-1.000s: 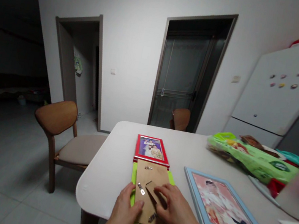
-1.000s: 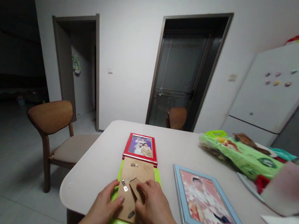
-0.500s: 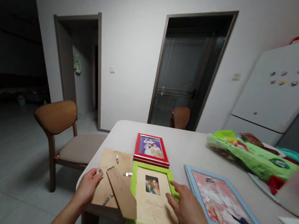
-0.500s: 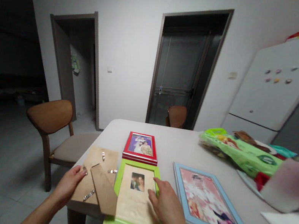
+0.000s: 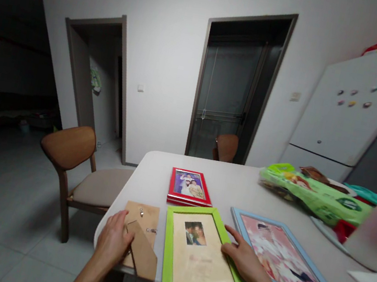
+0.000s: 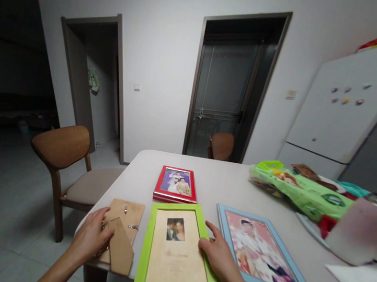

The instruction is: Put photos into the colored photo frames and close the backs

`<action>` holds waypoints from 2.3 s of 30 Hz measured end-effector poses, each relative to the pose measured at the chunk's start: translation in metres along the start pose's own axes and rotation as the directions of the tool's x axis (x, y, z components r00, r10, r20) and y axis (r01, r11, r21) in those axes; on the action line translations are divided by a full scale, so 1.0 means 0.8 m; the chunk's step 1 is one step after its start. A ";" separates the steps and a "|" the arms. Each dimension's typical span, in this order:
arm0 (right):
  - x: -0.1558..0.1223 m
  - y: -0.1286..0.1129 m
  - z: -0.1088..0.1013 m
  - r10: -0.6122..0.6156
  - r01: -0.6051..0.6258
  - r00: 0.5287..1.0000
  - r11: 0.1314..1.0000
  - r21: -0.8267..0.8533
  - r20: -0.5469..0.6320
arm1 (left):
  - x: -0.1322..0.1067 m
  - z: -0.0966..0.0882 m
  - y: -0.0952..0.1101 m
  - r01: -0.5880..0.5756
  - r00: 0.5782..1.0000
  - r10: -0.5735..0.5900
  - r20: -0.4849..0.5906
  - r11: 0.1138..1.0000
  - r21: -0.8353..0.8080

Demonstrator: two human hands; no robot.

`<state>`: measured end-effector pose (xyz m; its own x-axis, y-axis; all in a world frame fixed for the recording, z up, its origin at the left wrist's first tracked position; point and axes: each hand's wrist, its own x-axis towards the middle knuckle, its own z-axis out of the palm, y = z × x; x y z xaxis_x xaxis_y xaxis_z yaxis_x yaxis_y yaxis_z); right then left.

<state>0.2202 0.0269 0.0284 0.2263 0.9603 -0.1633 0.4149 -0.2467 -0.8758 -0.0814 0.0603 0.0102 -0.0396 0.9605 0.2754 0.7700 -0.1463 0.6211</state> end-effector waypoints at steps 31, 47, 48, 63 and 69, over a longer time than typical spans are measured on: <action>0.026 0.033 0.000 -0.284 0.142 0.943 0.817 -0.560 -0.175 | -0.058 0.006 0.027 0.054 0.999 -0.051 0.018 0.918 -0.393; 0.039 0.036 -0.002 -0.193 0.075 0.962 0.867 -0.493 -0.193 | -0.047 0.004 0.046 -0.018 0.985 -0.073 -0.159 0.862 -0.507; 0.040 0.038 -0.002 -0.202 0.081 0.960 0.862 -0.500 -0.192 | -0.049 0.003 0.044 -0.007 0.983 -0.090 -0.160 0.853 -0.522; 0.034 0.040 0.012 -0.305 0.147 0.946 0.704 -0.695 -0.109 | -0.042 0.010 0.008 0.357 0.934 -0.260 0.244 0.650 -0.671; 0.029 0.037 0.012 -0.364 0.199 0.929 0.646 -0.737 -0.068 | -0.040 0.012 0.004 0.383 0.924 -0.212 0.320 0.513 -0.768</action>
<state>0.2293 0.0427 -0.0056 0.1195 0.9728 0.1983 0.9625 -0.0645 -0.2636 -0.0717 0.0311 -0.0034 0.0039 0.9937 -0.1117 -0.1098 0.1114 0.9877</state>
